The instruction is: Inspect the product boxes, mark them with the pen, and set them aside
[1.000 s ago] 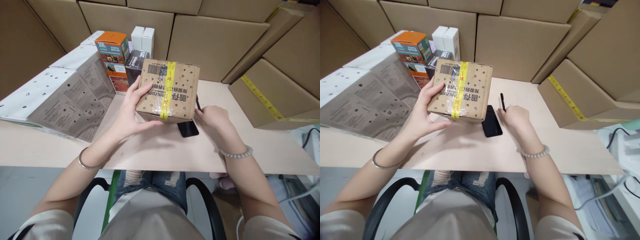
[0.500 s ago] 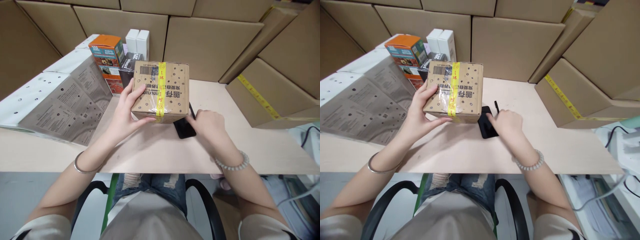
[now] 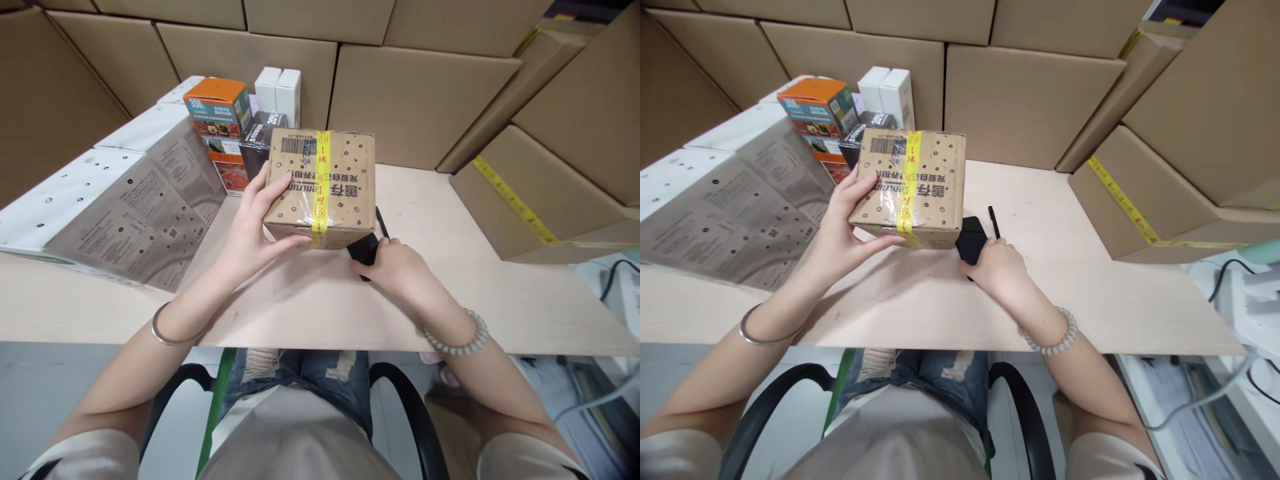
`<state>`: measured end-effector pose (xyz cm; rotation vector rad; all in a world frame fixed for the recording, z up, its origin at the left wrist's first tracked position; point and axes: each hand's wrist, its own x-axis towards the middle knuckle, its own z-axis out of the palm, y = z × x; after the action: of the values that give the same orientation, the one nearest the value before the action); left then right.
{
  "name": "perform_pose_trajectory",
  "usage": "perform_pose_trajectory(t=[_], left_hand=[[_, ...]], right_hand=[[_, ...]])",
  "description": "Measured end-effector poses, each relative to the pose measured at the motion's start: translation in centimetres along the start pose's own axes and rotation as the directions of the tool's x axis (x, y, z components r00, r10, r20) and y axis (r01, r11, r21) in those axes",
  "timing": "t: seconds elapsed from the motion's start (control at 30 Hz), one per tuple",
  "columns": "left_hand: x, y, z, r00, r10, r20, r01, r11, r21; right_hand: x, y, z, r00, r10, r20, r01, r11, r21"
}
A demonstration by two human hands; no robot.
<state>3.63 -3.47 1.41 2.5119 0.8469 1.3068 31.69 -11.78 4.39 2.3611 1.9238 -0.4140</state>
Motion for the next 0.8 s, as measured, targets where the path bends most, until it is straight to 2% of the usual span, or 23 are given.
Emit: perform_pose_trajectory(t=[0.17,0.27,0.33,0.47,0.6,0.7,0.8], left_hand=[[0.0,0.0,0.1,1.000,0.002,-0.015,-0.002,1.000,0.027],[0.1,0.0,0.1,0.999,0.009,-0.031,-0.007,0.999,0.049],[0.1,-0.1,0.2,0.999,0.008,-0.034,-0.007,0.998,0.056],[0.0,-0.1,0.2,0.999,0.025,-0.028,-0.023,0.997,0.073],[-0.1,-0.1,0.2,0.998,0.034,-0.045,-0.031,0.998,0.060],[-0.1,0.1,0.2,0.999,0.019,-0.038,-0.017,0.998,0.052],[-0.1,0.3,0.2,0.999,0.018,-0.043,-0.016,0.998,0.057]], right_hand=[[0.7,1.9,-0.9,0.998,0.028,-0.061,-0.022,0.995,0.102],[1.5,3.1,-1.4,1.000,-0.008,-0.021,0.011,0.989,0.145],[1.7,3.6,-1.6,0.999,-0.046,-0.028,0.048,0.993,0.104],[1.2,3.6,-2.0,0.978,-0.094,-0.185,0.101,0.995,0.026],[0.6,3.8,-2.8,0.951,-0.020,-0.309,0.049,0.995,0.086],[-0.1,4.1,-4.5,0.927,0.003,-0.375,0.047,0.991,0.123],[-1.6,4.1,-7.0,0.902,0.053,-0.429,0.019,0.987,0.162]])
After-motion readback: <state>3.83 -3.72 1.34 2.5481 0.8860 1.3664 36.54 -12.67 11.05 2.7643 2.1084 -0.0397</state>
